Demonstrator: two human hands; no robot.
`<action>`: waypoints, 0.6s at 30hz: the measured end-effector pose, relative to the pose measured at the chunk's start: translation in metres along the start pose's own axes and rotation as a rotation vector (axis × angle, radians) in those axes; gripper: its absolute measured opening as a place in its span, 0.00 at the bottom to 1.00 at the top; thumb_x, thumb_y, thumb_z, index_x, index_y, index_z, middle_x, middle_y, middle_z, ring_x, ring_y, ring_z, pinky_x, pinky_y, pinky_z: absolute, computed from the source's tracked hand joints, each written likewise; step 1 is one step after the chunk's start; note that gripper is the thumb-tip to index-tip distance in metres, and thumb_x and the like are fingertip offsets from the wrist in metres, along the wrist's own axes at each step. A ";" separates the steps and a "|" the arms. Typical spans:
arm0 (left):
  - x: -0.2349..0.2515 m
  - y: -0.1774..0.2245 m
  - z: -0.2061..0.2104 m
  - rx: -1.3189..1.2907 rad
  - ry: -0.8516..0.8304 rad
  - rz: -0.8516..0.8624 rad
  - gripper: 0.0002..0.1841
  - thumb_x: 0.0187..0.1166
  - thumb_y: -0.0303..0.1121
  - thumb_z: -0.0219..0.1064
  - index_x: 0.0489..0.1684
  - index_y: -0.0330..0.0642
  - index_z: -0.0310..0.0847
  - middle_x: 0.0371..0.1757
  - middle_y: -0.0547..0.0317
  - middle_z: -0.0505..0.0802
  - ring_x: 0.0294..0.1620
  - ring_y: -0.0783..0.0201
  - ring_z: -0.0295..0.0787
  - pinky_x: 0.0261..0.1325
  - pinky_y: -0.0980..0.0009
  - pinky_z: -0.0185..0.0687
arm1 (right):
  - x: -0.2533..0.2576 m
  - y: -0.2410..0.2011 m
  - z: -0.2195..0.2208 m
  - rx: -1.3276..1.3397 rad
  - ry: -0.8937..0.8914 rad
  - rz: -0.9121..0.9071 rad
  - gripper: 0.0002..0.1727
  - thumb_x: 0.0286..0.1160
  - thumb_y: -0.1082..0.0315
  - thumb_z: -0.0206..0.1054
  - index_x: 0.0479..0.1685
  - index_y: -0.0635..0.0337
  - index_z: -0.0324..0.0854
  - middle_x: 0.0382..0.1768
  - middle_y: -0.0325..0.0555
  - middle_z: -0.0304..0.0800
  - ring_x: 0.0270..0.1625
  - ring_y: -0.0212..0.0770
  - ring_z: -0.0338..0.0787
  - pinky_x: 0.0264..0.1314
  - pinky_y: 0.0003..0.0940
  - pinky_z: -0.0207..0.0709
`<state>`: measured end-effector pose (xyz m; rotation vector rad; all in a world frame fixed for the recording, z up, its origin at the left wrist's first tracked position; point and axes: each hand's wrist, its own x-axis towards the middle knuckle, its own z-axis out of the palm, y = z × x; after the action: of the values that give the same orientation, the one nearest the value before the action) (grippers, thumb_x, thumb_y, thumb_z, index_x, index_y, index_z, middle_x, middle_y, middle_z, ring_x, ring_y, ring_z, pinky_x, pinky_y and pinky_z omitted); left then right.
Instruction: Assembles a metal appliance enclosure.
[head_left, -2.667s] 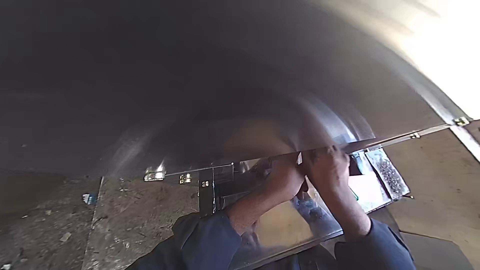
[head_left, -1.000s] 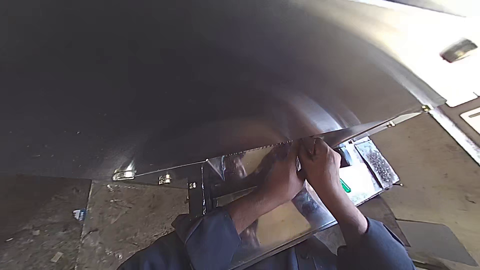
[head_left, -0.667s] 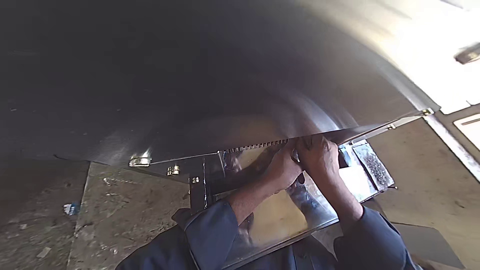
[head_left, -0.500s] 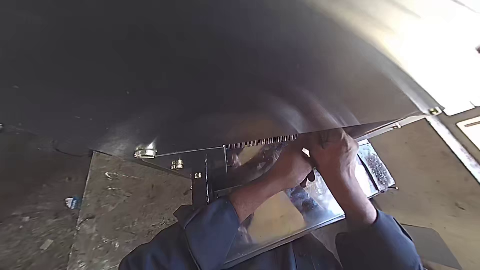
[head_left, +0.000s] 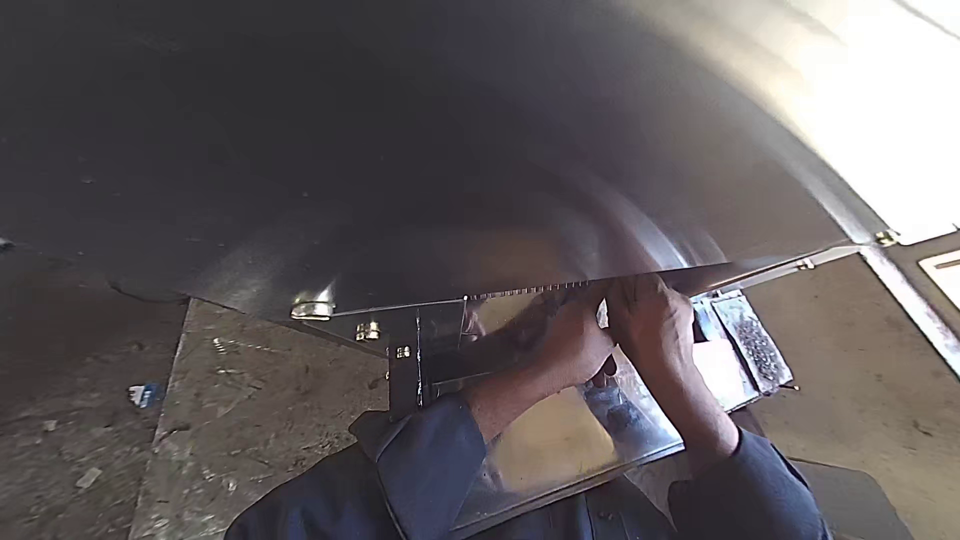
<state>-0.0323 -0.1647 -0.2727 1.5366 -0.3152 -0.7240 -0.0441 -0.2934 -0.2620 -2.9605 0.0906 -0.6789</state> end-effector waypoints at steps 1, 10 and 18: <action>0.000 0.000 0.000 -0.009 0.002 0.014 0.34 0.85 0.30 0.66 0.92 0.52 0.56 0.37 0.52 0.88 0.14 0.67 0.82 0.18 0.72 0.83 | 0.001 0.000 0.000 0.002 0.019 -0.006 0.16 0.80 0.59 0.60 0.31 0.62 0.85 0.23 0.53 0.88 0.30 0.56 0.93 0.31 0.54 0.81; 0.005 -0.006 -0.001 0.042 0.033 0.036 0.29 0.83 0.31 0.67 0.85 0.48 0.65 0.48 0.51 0.89 0.19 0.67 0.84 0.23 0.70 0.86 | 0.002 0.000 0.003 0.005 -0.002 -0.001 0.17 0.79 0.58 0.62 0.31 0.63 0.85 0.22 0.54 0.88 0.29 0.56 0.93 0.31 0.55 0.81; -0.002 0.019 0.002 -0.092 0.014 0.118 0.17 0.85 0.29 0.65 0.70 0.41 0.74 0.23 0.58 0.85 0.11 0.71 0.79 0.16 0.77 0.80 | 0.012 -0.004 -0.023 0.013 0.115 -0.022 0.15 0.78 0.60 0.65 0.36 0.65 0.85 0.26 0.60 0.89 0.31 0.63 0.92 0.29 0.62 0.78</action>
<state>-0.0304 -0.1677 -0.2539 1.4230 -0.3545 -0.6270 -0.0437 -0.2927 -0.2358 -2.9126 0.0625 -0.8489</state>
